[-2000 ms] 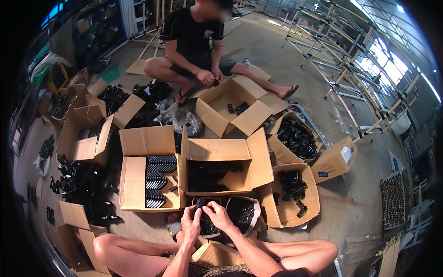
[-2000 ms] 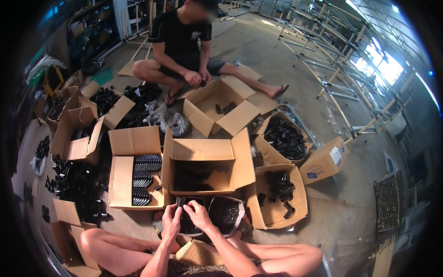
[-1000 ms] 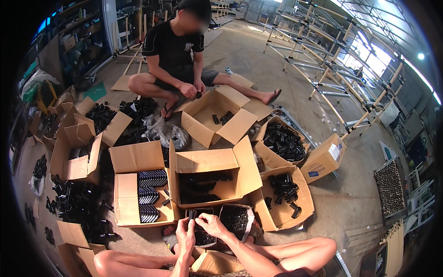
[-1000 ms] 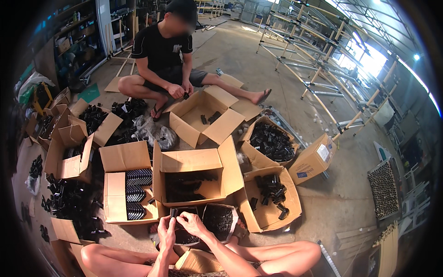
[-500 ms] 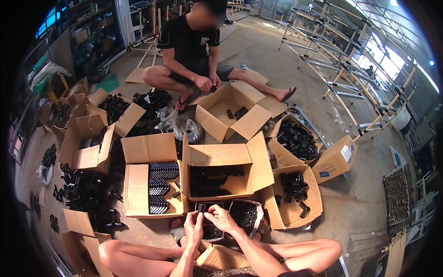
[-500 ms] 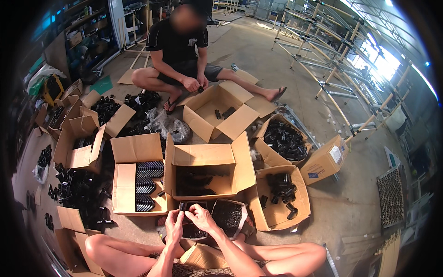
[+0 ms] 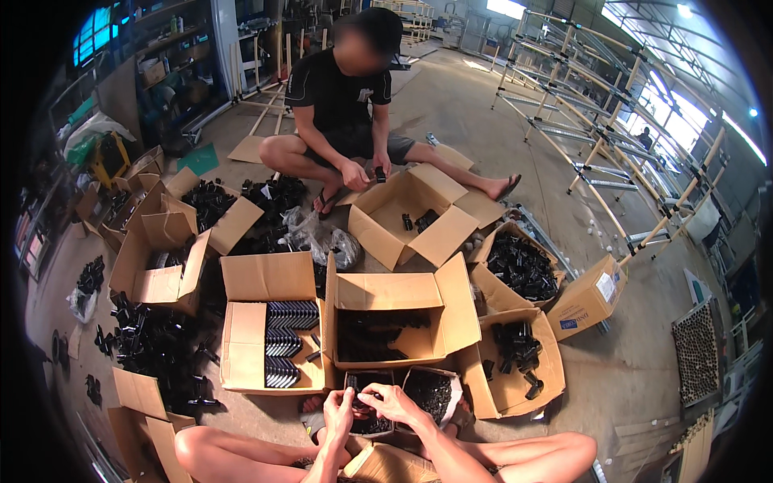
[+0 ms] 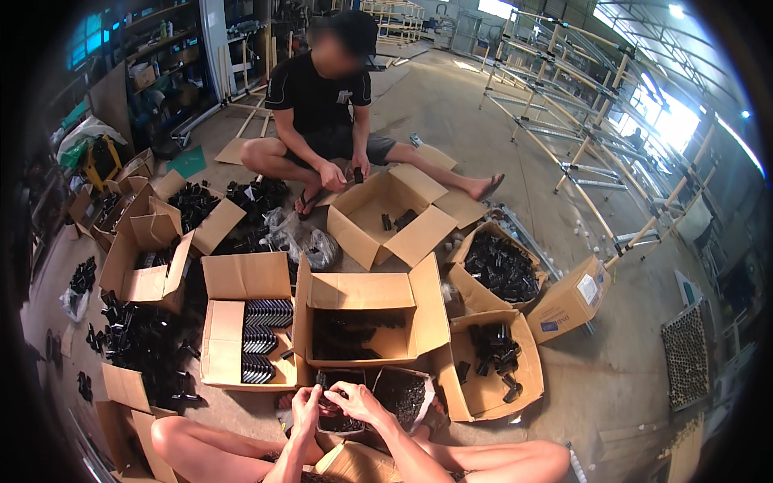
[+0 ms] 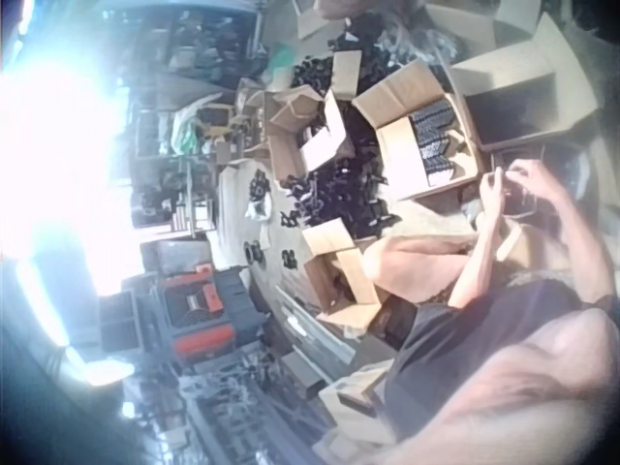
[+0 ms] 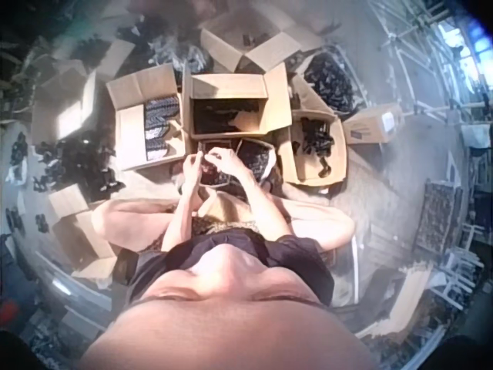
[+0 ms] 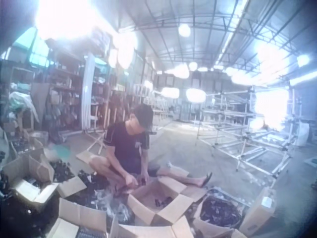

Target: The person picks up small black plastic parts from boxes on the floor and places them into smaller containers by hand.

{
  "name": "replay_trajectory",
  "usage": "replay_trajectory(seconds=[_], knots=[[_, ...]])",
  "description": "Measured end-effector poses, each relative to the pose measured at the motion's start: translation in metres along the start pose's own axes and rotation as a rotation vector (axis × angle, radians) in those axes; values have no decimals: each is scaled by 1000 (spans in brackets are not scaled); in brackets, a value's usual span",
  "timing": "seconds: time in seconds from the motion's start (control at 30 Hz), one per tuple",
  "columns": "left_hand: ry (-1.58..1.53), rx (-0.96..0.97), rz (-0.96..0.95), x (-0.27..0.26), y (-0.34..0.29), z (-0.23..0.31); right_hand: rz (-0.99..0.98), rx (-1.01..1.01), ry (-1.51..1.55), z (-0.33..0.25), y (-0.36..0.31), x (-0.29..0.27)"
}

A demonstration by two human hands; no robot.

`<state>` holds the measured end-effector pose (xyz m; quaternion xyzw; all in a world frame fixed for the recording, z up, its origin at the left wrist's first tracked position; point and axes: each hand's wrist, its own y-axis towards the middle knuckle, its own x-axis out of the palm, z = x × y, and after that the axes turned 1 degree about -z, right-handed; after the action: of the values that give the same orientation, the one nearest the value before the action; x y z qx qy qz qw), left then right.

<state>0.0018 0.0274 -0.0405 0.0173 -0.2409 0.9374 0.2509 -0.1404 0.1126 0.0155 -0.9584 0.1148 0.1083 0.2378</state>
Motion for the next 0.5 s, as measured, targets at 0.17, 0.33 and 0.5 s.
replay_trajectory(seconds=[0.17,0.33,0.5], knots=[[194,-153,-176,-4,0,8,169,-32,35,17,9,3],[810,530,-402,3,-15,52,153,160,211,41,10,-21],[832,506,-437,13,-18,29,-41,323,514,55,18,-16]])
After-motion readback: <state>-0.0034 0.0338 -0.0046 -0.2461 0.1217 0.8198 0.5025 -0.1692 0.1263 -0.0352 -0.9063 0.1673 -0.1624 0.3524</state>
